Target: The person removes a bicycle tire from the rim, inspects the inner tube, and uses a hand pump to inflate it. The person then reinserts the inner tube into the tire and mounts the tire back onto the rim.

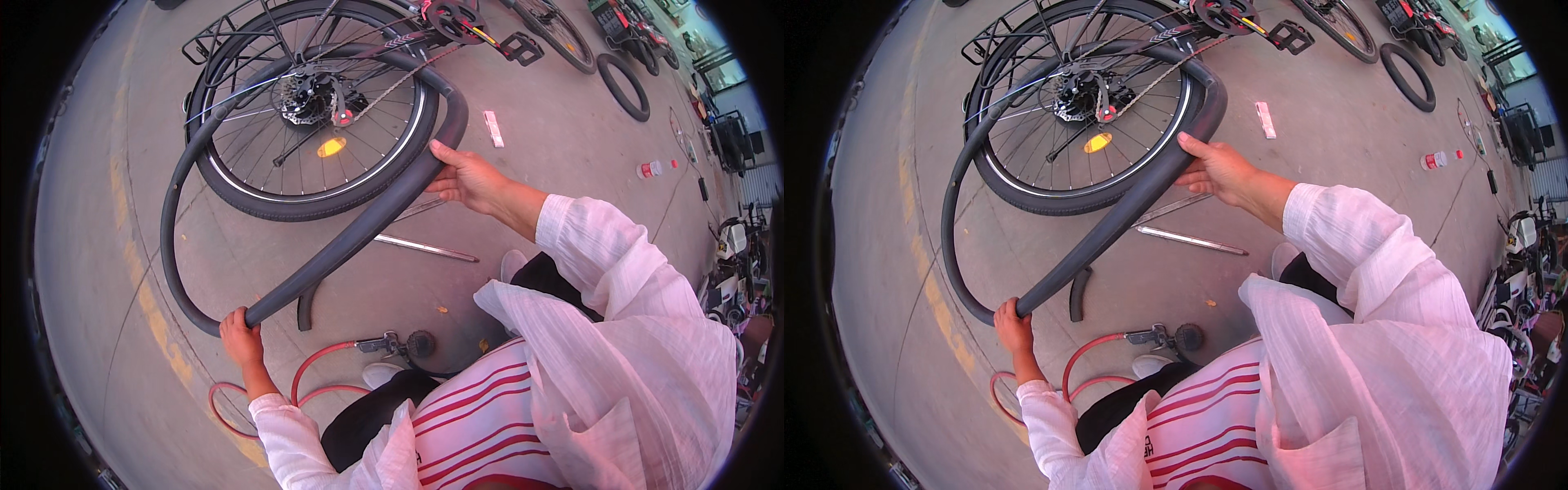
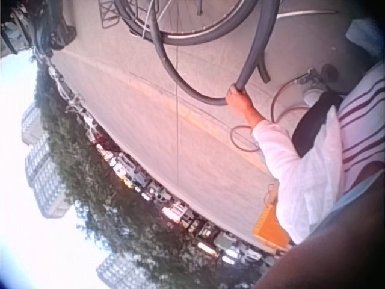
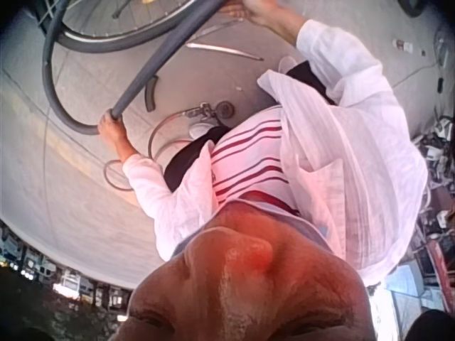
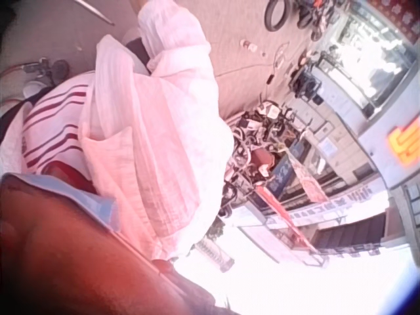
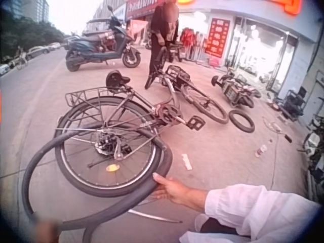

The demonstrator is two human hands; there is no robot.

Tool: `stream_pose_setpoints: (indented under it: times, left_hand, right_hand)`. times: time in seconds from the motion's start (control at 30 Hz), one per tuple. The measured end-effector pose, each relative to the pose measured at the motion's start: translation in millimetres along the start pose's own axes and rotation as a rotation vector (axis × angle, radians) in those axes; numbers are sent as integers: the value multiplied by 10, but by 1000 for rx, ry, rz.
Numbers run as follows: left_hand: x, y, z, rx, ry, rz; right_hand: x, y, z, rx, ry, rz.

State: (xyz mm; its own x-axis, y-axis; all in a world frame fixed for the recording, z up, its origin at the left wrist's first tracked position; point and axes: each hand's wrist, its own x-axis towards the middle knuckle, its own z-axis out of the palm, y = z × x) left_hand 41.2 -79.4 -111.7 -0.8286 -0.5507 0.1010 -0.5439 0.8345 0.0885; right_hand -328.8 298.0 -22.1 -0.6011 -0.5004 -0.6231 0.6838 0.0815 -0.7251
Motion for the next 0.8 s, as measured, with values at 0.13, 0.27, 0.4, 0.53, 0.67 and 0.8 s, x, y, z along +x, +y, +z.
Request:
stream_pose_setpoints:
  times: [0.13,0.27,0.4,0.53,0.67,0.8]
  left_hand:
    - [23,-4,80,57,-171,44]
    - [227,579,-199,6,-713,82]
    - [513,1531,-518,-844,-843,157]
    - [602,2155,-771,-822,-570,193]
    - [635,2161,-733,-867,-548,62]
    - [546,2036,-579,-913,-481,97]
  right_hand:
    - [-1,-6,41,-19,-21,3]
    - [-17,6,78,-42,-3,-3]
    - [-83,43,201,-90,-1,19]
    - [-116,71,432,-100,-50,16]
    - [-183,68,551,-69,-81,22]
    - [-162,137,598,-83,-105,59]
